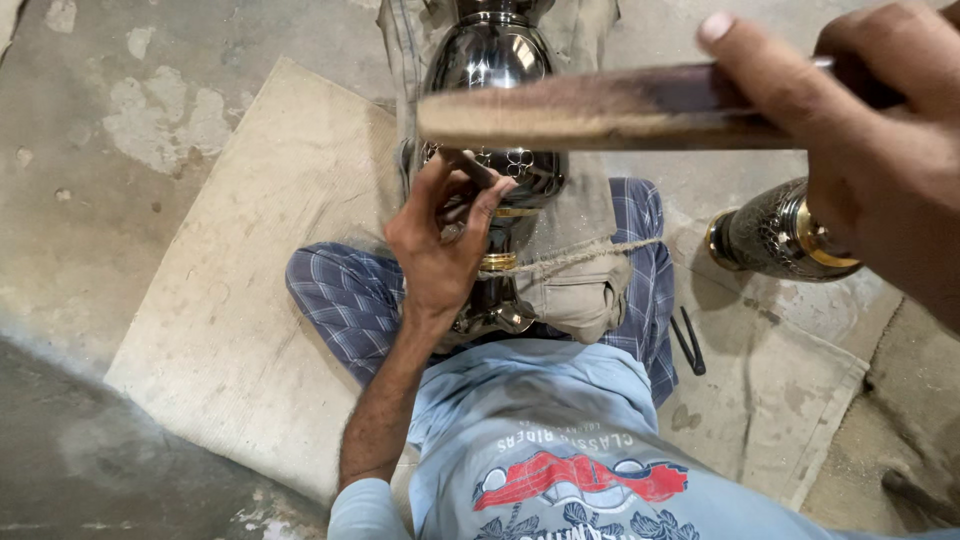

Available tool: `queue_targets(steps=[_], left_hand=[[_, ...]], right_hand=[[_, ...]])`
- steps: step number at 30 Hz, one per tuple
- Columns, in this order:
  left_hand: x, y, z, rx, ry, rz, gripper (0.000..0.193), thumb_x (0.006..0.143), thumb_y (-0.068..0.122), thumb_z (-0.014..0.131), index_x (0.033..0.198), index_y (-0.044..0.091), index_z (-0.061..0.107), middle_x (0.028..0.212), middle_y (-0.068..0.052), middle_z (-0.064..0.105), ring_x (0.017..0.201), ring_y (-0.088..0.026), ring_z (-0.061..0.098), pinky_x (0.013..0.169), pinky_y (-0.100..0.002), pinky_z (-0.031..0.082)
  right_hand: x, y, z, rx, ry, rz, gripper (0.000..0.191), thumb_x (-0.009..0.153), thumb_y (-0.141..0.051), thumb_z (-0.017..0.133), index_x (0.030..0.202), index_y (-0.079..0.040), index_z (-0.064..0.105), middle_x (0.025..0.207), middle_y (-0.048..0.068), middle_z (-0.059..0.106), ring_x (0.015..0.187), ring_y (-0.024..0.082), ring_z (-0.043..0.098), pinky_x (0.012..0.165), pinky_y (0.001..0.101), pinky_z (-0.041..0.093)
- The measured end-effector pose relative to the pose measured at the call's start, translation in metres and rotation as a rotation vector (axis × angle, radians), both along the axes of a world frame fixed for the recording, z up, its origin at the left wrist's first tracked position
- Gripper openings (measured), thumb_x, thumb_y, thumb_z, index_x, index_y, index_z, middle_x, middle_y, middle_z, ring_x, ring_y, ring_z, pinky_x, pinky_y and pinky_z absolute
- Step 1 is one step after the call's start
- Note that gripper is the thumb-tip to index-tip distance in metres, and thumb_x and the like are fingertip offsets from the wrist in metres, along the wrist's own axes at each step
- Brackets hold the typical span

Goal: The person uses a chisel and wooden mallet to engrave floral patterns into a polished metal vessel. They hold the chisel against the surface and strike it repeatedly with the mallet, rotating the vessel to access different areas.

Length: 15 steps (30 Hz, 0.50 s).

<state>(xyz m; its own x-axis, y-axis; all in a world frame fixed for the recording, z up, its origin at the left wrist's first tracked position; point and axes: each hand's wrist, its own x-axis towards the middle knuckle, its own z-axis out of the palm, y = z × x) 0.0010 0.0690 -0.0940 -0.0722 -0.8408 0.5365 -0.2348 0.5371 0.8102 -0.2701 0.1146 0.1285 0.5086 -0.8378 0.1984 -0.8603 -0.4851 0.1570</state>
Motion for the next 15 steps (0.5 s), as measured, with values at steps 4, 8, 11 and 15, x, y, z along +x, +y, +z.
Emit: queue_targets(steps=[4, 8, 11, 15], left_hand=[[-0.001, 0.0, -0.001, -0.031, -0.003, 0.005, 0.032, 0.102, 0.012, 0.077, 0.125, 0.008, 0.055, 0.107, -0.01, 0.076, 0.099, -0.022, 0.08, 0.084, -0.034, 0.073], [0.002, -0.001, -0.02, -0.106, -0.005, -0.007, 0.035, 0.104, 0.012, 0.075, 0.129, 0.005, 0.051, 0.109, -0.01, 0.075, 0.101, -0.022, 0.079, 0.087, -0.035, 0.072], [0.007, 0.002, -0.036, -0.015, -0.058, 0.06, 0.032, 0.099, 0.012, 0.079, 0.121, 0.007, 0.057, 0.096, -0.008, 0.076, 0.082, -0.018, 0.079, 0.072, -0.031, 0.071], [0.012, 0.006, -0.045, 0.057, -0.222, 0.042, 0.017, 0.096, 0.01, 0.078, 0.1, 0.012, 0.061, 0.08, -0.011, 0.071, 0.072, -0.02, 0.073, 0.067, -0.031, 0.07]], right_hand=[[-0.005, 0.002, -0.005, -0.059, -0.062, 0.028, 0.065, 0.097, 0.017, 0.075, 0.156, -0.005, 0.059, 0.106, 0.019, 0.063, 0.08, 0.024, 0.061, 0.07, 0.0352, 0.051], [-0.01, 0.006, -0.007, -0.074, -0.043, 0.082, 0.069, 0.087, 0.017, 0.077, 0.151, -0.005, 0.061, 0.107, 0.021, 0.064, 0.082, 0.029, 0.063, 0.072, 0.0389, 0.053], [-0.009, 0.006, -0.007, -0.058, -0.133, 0.069, 0.068, 0.092, 0.022, 0.073, 0.151, -0.008, 0.057, 0.109, 0.019, 0.064, 0.084, 0.026, 0.063, 0.072, 0.0364, 0.051], [-0.003, -0.003, -0.002, 0.013, -0.167, 0.097, 0.065, 0.082, 0.017, 0.072, 0.143, -0.002, 0.06, 0.091, 0.016, 0.062, 0.066, 0.021, 0.056, 0.056, 0.0366, 0.045]])
